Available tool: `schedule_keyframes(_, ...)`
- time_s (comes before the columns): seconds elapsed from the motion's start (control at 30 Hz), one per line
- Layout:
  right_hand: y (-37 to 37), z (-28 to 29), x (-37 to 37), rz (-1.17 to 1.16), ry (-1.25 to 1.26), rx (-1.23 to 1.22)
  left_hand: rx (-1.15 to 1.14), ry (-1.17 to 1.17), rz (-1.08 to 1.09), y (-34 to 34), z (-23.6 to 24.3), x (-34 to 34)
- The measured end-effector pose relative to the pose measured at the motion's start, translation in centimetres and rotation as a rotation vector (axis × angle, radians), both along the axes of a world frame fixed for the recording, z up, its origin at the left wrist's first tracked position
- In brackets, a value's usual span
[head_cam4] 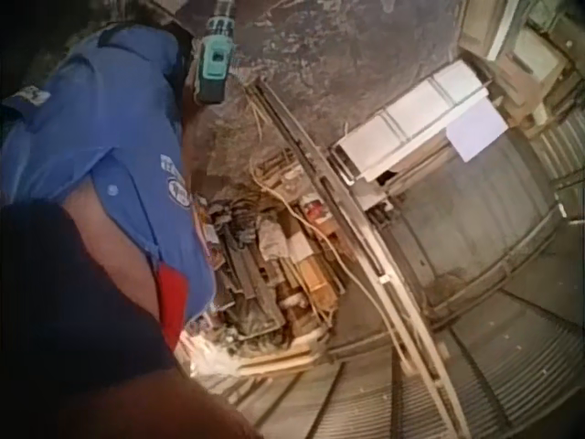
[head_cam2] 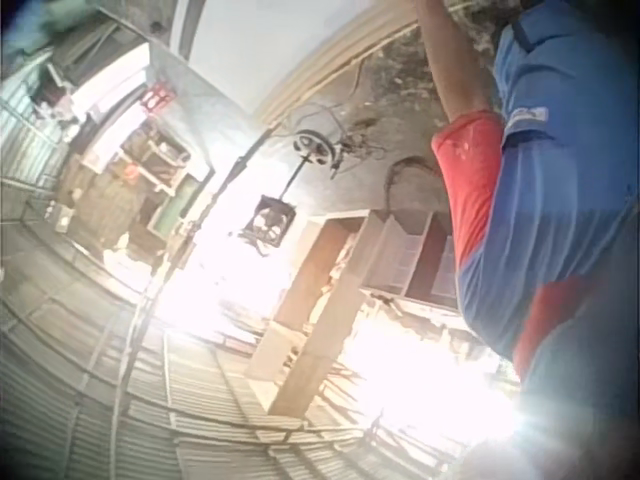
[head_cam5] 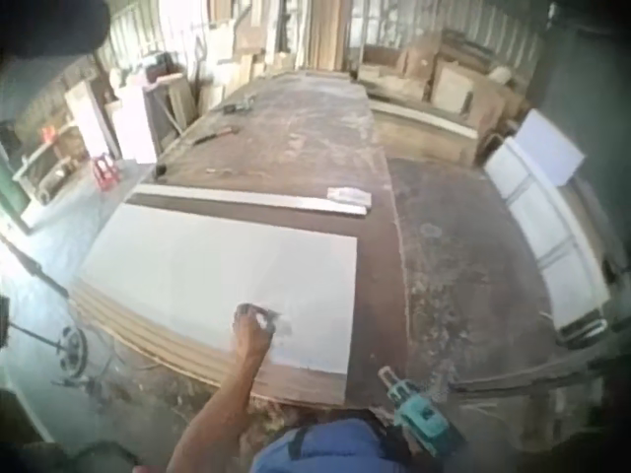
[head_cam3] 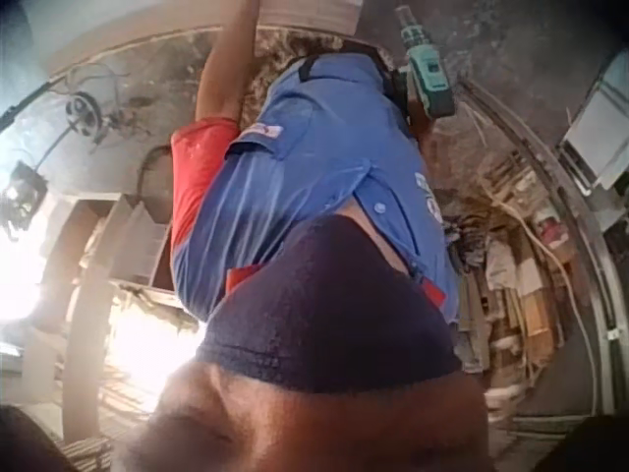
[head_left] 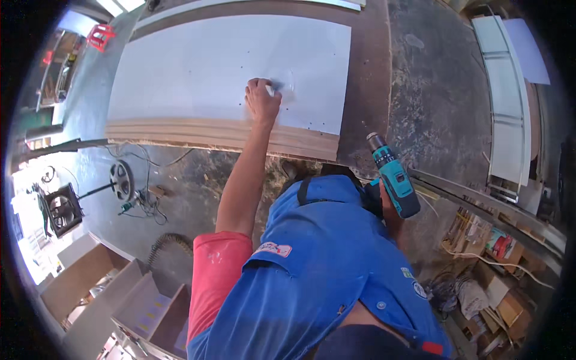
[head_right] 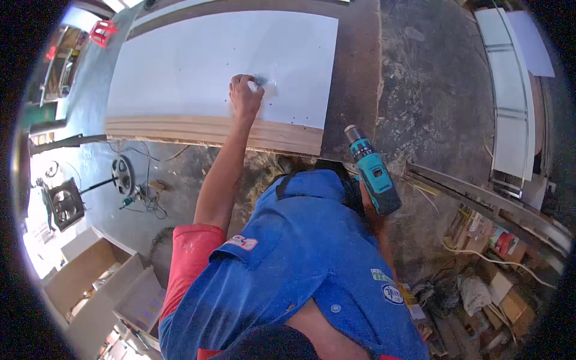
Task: The person drills holes into a wooden panel using a power drill.
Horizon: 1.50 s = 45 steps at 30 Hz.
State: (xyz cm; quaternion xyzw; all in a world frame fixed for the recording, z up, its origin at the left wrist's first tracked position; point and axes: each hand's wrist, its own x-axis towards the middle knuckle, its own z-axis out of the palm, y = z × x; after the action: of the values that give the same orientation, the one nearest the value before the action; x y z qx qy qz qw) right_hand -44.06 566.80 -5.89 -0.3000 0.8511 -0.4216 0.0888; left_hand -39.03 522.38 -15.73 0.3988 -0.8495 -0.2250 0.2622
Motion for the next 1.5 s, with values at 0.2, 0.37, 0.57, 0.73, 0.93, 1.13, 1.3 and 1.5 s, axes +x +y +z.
schedule_keyframes(0.2, 0.7, -1.5, 1.1, -0.01, -0.032, -0.007, 0.159, 0.174, -0.214, -1.4, 0.5, 0.4)
schedule_keyframes(0.37, 0.4, -1.9, 1.1, 0.002, -0.045, -0.019, -0.166, 0.177, -0.013, -2.8, 1.5, 2.1)
schedule_keyframes(0.57, 0.3, -2.3, 1.0, 0.013, -0.054, -0.016, 0.094, 0.055, -0.214, -0.8, 1.7, 0.0)
schedule_keyframes(0.73, 0.1, -2.3, 1.1, 0.02, -0.067, -0.013, 0.132, -0.092, -0.135, -1.5, -0.3, -0.2)
schedule_keyframes(0.93, 0.4, -2.4, 1.6, -0.006, -0.091, -0.011, 0.14, -0.144, -0.062, -0.7, 1.2, -1.6)
schedule_keyframes(1.13, 0.4, -2.4, 1.9, -0.011, -0.103, -0.018, 0.26, 0.088, -0.085, -1.9, -0.1, -0.8)
schedule_keyframes(1.3, 0.4, -2.6, 2.0, -0.006, -0.108, -0.014, 0.143, 0.013, -0.195, -2.5, -0.5, 0.1)
schedule_keyframes(1.5, 0.6, -2.8, 2.0, 0.01, -0.125, 0.006, 0.073, -0.108, -0.243, -1.4, 0.9, -0.5)
